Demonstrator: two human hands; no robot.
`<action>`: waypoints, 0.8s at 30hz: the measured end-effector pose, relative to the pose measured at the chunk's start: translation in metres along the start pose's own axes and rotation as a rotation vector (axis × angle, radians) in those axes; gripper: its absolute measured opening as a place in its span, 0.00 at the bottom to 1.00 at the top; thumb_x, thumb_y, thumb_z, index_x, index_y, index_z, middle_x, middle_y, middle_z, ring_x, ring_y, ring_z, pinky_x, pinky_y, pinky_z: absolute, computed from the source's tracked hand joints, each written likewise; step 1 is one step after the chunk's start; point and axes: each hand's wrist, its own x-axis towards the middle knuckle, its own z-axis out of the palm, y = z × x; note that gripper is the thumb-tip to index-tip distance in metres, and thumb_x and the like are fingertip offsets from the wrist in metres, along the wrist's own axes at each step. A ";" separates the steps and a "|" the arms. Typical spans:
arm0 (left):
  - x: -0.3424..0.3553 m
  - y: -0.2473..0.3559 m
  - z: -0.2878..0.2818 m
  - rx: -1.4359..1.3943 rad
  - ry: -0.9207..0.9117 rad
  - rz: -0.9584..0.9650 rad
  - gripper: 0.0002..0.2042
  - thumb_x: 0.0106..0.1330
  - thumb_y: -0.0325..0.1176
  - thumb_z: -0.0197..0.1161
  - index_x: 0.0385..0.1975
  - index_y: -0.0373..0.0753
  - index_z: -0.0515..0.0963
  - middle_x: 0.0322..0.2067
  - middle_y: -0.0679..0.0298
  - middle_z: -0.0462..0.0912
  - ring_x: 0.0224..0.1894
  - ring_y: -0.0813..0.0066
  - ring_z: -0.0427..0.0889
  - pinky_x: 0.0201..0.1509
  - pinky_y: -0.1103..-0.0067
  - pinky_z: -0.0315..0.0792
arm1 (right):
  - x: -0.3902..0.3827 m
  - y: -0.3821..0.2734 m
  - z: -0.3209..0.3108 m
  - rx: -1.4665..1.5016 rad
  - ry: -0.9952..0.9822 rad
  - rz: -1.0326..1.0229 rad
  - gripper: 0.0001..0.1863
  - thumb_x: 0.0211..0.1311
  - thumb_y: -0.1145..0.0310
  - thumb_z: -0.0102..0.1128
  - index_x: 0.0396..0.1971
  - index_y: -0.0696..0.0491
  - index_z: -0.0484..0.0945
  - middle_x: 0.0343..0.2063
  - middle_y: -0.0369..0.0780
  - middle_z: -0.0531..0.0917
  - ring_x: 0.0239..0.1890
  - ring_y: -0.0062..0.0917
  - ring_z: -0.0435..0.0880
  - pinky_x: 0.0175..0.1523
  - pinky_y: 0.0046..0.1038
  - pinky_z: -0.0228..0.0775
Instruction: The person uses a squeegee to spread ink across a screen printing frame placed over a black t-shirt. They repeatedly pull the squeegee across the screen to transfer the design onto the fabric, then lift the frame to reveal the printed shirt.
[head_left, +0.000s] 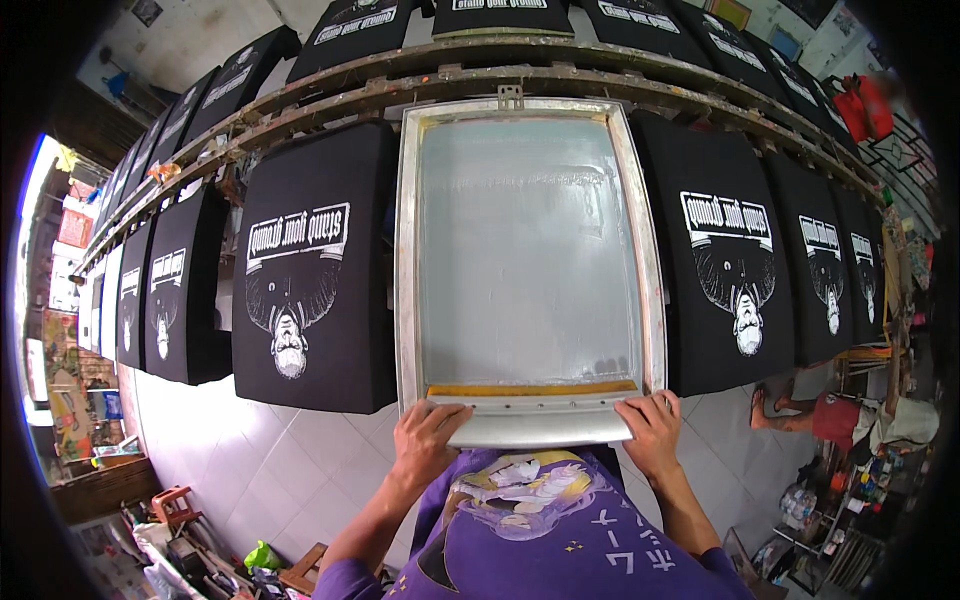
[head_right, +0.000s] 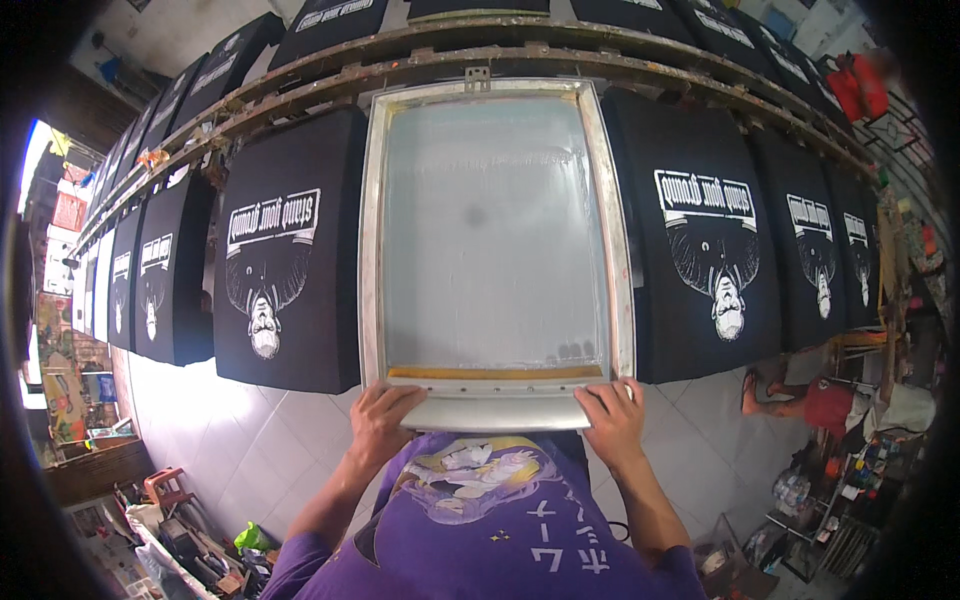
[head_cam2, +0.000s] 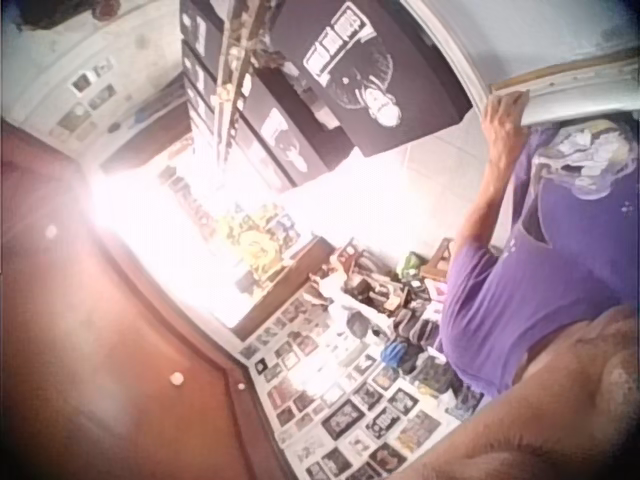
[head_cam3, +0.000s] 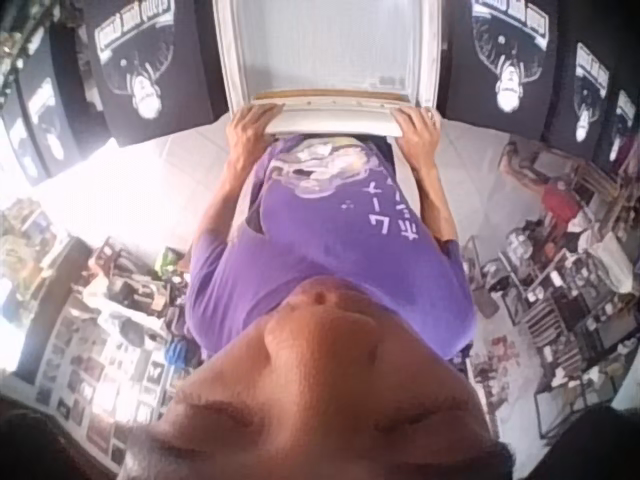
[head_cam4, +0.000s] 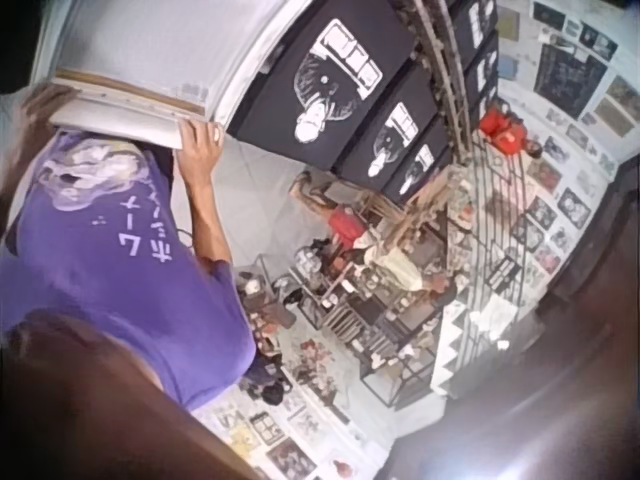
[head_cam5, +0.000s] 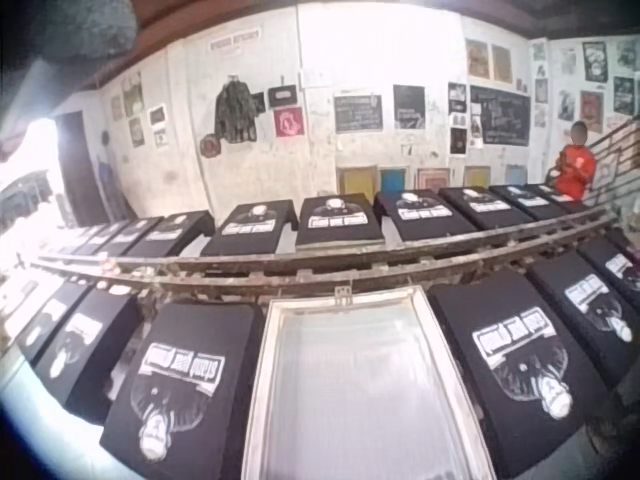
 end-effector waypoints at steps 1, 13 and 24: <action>0.000 0.002 -0.004 0.003 -0.003 0.007 0.26 0.36 0.27 0.74 0.43 0.46 0.90 0.42 0.72 0.89 0.40 0.66 0.83 0.43 0.69 0.80 | -0.001 -0.004 -0.007 -0.006 -0.005 0.000 0.14 0.49 0.74 0.68 0.39 0.49 0.87 0.37 0.34 0.84 0.41 0.32 0.82 0.57 0.41 0.69; 0.000 0.006 -0.013 -0.037 -0.010 0.003 0.25 0.37 0.25 0.73 0.43 0.46 0.90 0.43 0.71 0.90 0.41 0.66 0.84 0.43 0.69 0.81 | 0.008 0.000 -0.013 0.017 -0.060 -0.003 0.18 0.44 0.73 0.72 0.41 0.48 0.87 0.38 0.34 0.83 0.44 0.31 0.82 0.61 0.45 0.67; -0.011 0.002 0.001 -0.026 0.014 0.001 0.24 0.39 0.33 0.77 0.43 0.43 0.90 0.43 0.70 0.90 0.40 0.67 0.83 0.43 0.71 0.79 | 0.001 0.000 0.001 0.028 -0.010 -0.022 0.19 0.47 0.75 0.70 0.43 0.50 0.86 0.38 0.34 0.83 0.43 0.30 0.82 0.59 0.44 0.67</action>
